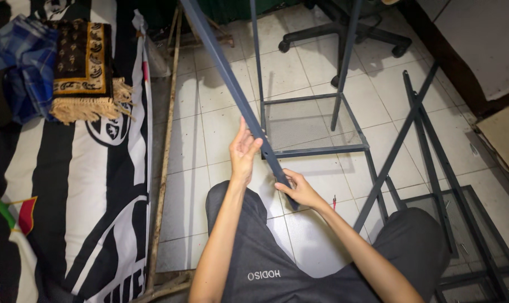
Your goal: The person assembles a metal shelving frame on the floor, attaching vertical legs to a mesh shelf base using an Allen key. The person aligns the legs, inserts screws, and tightens them to secure the structure.
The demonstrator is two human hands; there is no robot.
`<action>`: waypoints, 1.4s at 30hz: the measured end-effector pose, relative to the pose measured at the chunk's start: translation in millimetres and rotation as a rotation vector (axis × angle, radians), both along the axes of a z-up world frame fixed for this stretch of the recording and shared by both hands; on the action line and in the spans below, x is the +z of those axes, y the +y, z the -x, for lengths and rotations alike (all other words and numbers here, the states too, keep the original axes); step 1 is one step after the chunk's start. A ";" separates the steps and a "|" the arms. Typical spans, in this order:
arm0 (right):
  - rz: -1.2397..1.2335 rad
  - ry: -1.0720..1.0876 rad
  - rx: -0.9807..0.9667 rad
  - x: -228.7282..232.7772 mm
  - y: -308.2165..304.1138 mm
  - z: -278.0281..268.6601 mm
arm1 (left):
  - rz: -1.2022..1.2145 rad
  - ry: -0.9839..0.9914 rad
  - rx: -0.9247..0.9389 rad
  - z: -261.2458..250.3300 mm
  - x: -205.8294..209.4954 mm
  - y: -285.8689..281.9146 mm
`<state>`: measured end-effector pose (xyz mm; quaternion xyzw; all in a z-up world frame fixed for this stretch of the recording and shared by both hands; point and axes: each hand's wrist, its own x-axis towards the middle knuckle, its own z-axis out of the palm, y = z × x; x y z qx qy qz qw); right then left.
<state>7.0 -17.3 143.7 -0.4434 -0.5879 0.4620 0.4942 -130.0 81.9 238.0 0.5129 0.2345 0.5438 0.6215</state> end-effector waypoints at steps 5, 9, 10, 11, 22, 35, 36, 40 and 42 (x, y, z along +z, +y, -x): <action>0.121 -0.204 -0.024 -15.0 2.7 18.1 | -0.068 0.129 0.116 23.3 -14.4 4.7; 0.347 -0.202 -0.084 -28.1 1.3 31.3 | -0.025 0.144 0.065 34.1 -31.1 -3.6; 0.257 -0.230 -0.126 -31.3 2.1 32.1 | -0.011 0.112 0.026 35.5 -34.8 -4.2; 0.167 -0.256 -0.167 -34.6 3.4 32.6 | 0.004 0.080 -0.013 36.9 -38.6 -4.5; 0.203 -0.367 -0.404 -72.8 12.3 37.0 | 0.190 0.062 -0.108 30.4 -67.2 10.9; 0.272 -0.528 -0.396 -71.9 21.9 44.7 | 0.262 -0.168 -0.207 25.5 -85.3 28.4; 0.247 -0.515 -0.386 -70.8 23.0 45.2 | 0.235 -0.146 -0.212 25.1 -87.3 30.2; 0.253 -0.566 -0.327 -69.5 24.3 46.9 | 0.081 0.110 -0.190 23.7 -87.2 33.1; 0.241 -0.571 -0.344 -69.8 25.5 48.8 | 0.027 0.246 -0.168 23.3 -82.1 31.7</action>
